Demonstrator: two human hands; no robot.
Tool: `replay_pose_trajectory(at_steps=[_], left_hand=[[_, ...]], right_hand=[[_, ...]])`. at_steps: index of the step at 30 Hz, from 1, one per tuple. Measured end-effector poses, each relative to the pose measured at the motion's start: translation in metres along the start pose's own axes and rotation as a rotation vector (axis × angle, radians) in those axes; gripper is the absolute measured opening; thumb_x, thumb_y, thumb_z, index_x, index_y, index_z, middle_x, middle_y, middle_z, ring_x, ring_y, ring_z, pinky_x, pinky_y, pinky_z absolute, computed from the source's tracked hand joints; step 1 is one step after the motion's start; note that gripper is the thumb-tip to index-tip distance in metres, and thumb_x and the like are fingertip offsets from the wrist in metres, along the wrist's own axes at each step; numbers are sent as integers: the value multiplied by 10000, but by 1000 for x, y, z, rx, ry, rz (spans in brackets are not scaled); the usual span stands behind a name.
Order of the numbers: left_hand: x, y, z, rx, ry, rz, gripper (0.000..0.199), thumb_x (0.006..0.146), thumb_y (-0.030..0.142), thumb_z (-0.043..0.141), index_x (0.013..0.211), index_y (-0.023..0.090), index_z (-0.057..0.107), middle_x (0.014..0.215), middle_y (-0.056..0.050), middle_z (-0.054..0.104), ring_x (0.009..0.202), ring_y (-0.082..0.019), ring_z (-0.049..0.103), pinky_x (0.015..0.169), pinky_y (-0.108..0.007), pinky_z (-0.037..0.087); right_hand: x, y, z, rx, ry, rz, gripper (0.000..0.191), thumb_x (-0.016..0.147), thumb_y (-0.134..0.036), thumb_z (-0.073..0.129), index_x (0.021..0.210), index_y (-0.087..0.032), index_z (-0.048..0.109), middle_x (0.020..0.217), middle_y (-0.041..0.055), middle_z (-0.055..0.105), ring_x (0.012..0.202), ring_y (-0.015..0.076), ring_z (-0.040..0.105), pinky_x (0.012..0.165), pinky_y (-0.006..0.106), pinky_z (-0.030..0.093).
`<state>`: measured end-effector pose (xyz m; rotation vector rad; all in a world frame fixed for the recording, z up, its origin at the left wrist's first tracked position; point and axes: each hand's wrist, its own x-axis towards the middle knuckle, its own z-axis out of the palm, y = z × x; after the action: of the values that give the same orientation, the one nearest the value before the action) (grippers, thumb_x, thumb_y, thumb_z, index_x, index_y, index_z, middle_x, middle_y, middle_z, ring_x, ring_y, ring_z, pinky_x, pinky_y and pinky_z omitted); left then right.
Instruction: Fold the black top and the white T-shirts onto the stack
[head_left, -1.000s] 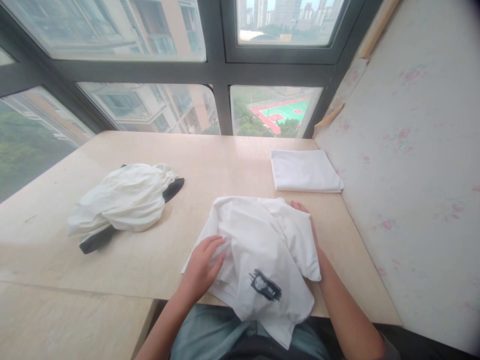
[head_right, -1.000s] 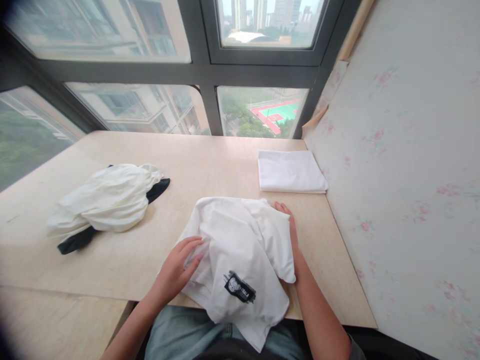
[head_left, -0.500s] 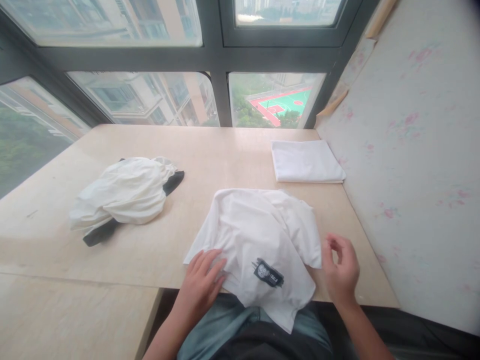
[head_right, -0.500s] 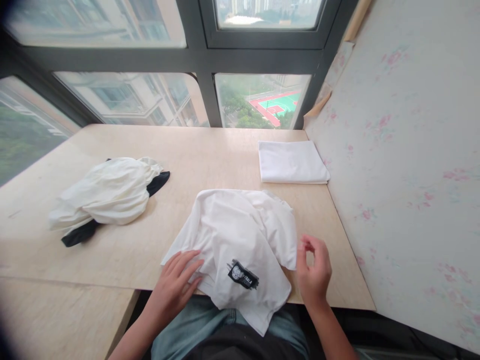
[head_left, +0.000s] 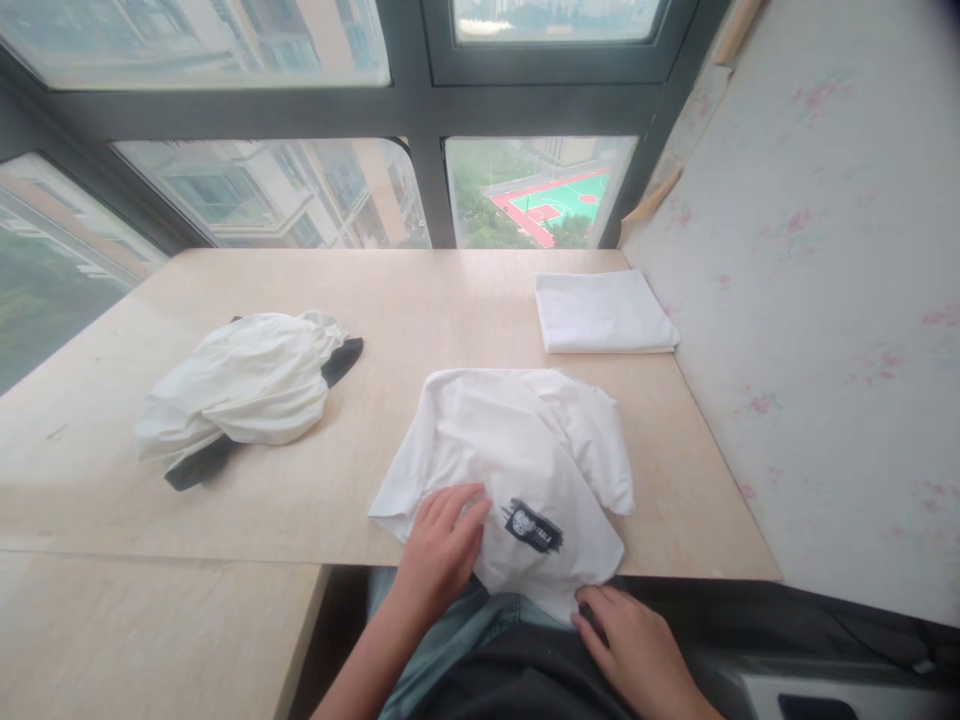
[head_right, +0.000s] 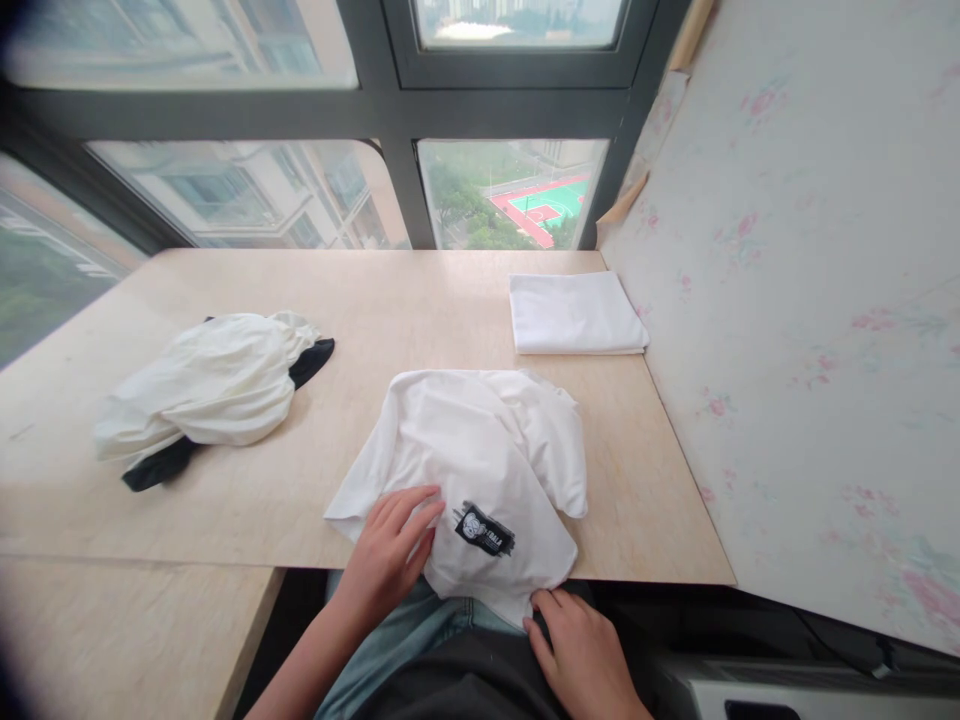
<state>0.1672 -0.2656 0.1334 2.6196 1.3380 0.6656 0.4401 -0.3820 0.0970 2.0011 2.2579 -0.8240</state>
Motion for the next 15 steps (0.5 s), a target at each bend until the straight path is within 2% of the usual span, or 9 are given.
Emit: replay_pose_trajectory(at_steps=[4,8,12,15], left_hand=[[-4,1,2,-24,31,-30,336,910,110,537,1228,208,583,1287,-110,624,1172,-258,571,980,-442,488],[-9,7,-6,-86,71,-77,375,906,87,524,1254,217,570,1288,-113,618,1175,-242,574,973,-416,504],[-11,36,-14,-227,28,-40,399,903,114,556,1286,223,551,1296,-118,610,1191,-224,573,987,-379,512],[-9,66,-10,-339,-63,26,423,897,234,630,1307,223,532,1287,-127,618,1170,-235,590,977,-382,524]], right_hand=[[9,-14,-8,4,-54,39,135,920,-276,554,1003,-241,654,917,37,713,846,226,692,689,273,451],[11,-15,-13,69,-79,-46,148,896,-166,497,888,-227,632,858,14,694,814,197,678,674,258,423],[12,-16,-34,182,50,-124,146,930,-219,479,886,-210,617,792,11,668,709,164,649,643,255,432],[12,-24,-55,259,249,-224,164,949,-211,474,963,-203,637,824,25,686,701,146,658,662,246,475]])
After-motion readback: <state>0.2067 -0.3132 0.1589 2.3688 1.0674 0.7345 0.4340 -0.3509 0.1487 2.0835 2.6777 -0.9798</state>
